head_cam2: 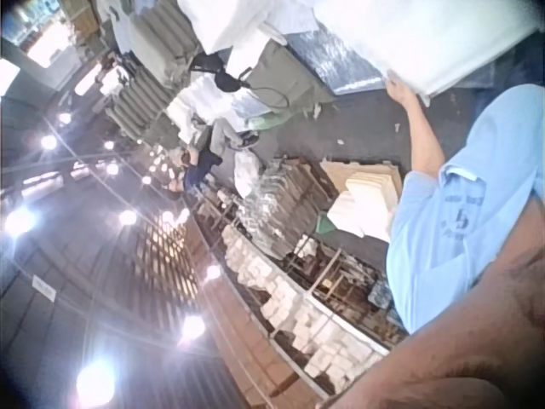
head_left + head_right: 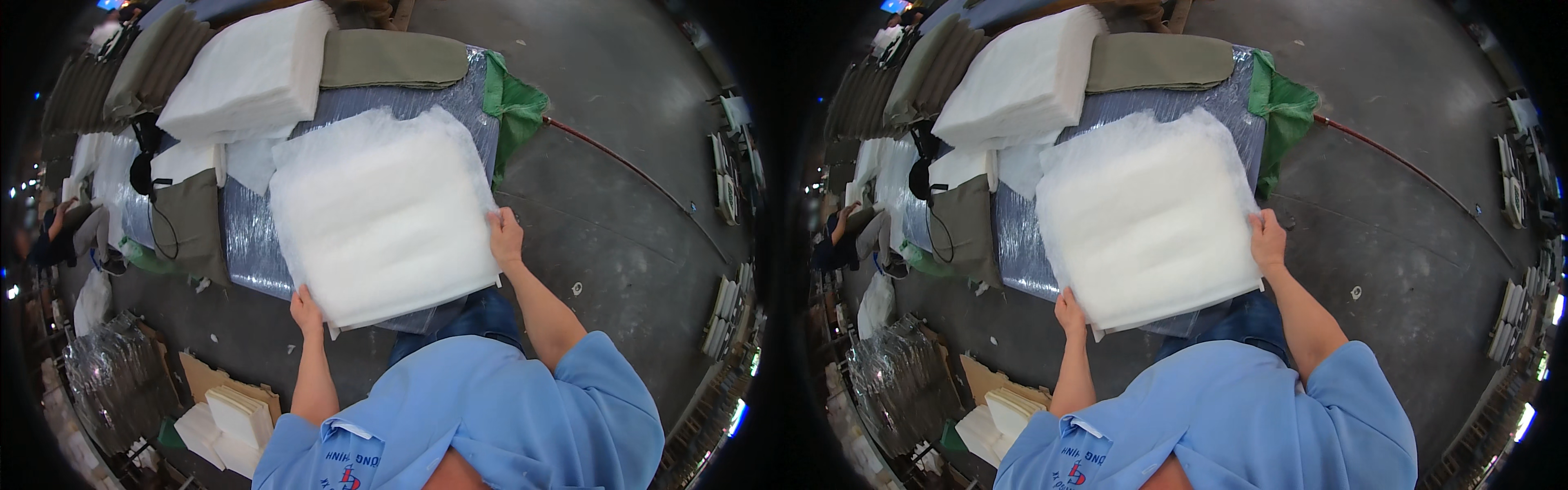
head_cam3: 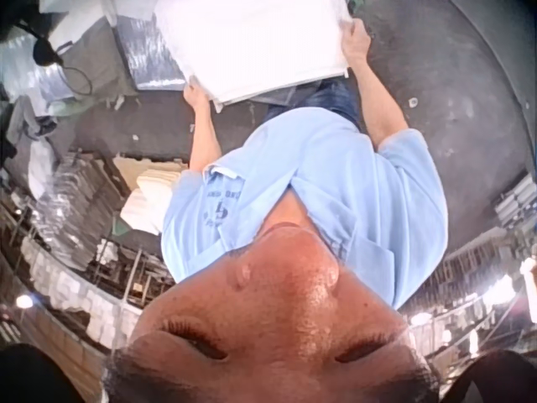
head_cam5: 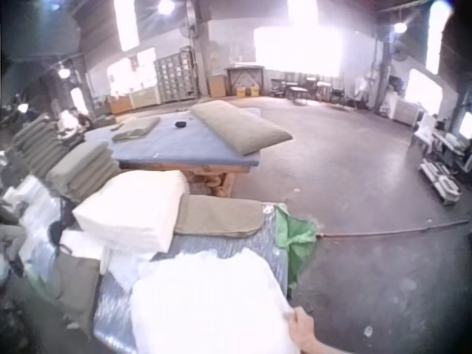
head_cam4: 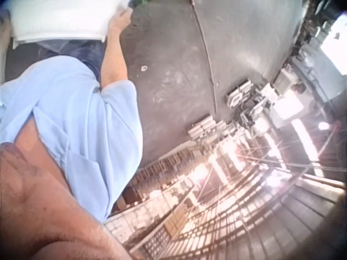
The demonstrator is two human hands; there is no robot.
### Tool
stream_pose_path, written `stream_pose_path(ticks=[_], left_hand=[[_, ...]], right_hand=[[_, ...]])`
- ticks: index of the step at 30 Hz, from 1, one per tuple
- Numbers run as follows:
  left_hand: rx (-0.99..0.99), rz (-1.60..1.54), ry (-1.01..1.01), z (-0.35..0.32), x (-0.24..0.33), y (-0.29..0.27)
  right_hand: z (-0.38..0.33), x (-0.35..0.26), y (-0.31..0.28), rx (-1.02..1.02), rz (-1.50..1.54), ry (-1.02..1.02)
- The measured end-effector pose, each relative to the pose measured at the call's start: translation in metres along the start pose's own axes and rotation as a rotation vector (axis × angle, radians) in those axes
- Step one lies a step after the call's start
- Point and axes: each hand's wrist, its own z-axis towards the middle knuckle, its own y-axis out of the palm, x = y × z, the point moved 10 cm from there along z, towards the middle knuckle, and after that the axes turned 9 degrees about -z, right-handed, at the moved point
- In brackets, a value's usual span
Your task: The person folds a white fabric sheet multiple times on a table, then places it into a green fabric cover. The person handles the fabric by hand, smoothing and aligning edges before folding.
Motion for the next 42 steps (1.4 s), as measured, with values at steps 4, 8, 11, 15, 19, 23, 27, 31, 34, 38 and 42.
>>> stream_pose_path(ticks=[4, 8, 11, 15, 19, 23, 27, 31, 34, 38, 42], left_hand=[[-0.059, 0.033, -0.020, 0.006, -0.005, -0.001], [-0.092, -0.335, -0.286, -0.010, -0.024, 0.004], [-0.236, -0.263, -0.334, -0.031, -0.026, 0.003], [-0.401, -0.152, -0.352, -0.035, -0.022, 0.002], [-0.337, -0.280, -0.267, -0.027, -0.005, -0.004], [-0.297, -0.491, -0.319, -0.029, -0.002, 0.002], [-0.266, -0.431, -0.371, -0.024, -0.016, -0.004], [-0.300, -0.478, -0.399, -0.022, -0.027, 0.001], [-0.326, -0.503, -0.421, -0.021, -0.031, 0.002], [-0.350, -0.509, -0.443, -0.018, -0.032, 0.000], [-0.395, -0.472, -0.446, -0.020, -0.032, 0.003]], right_hand=[[0.004, -0.001, -0.001, -0.006, -0.052, -0.076], [-0.009, 0.026, 0.010, -0.192, 0.195, 0.127], [-0.051, 0.013, -0.001, -0.290, -0.076, 0.049], [-0.065, 0.004, -0.017, -0.248, -0.158, -0.010], [-0.063, 0.008, -0.018, -0.248, 0.071, 0.042], [-0.059, 0.030, -0.009, -0.300, 0.364, 0.240], [-0.056, 0.037, -0.008, -0.353, 0.367, 0.306], [-0.057, 0.042, -0.008, -0.382, 0.373, 0.324], [-0.059, 0.049, -0.009, -0.416, 0.371, 0.344], [-0.056, 0.053, -0.009, -0.455, 0.367, 0.344], [-0.061, 0.060, -0.010, -0.489, 0.395, 0.388]])
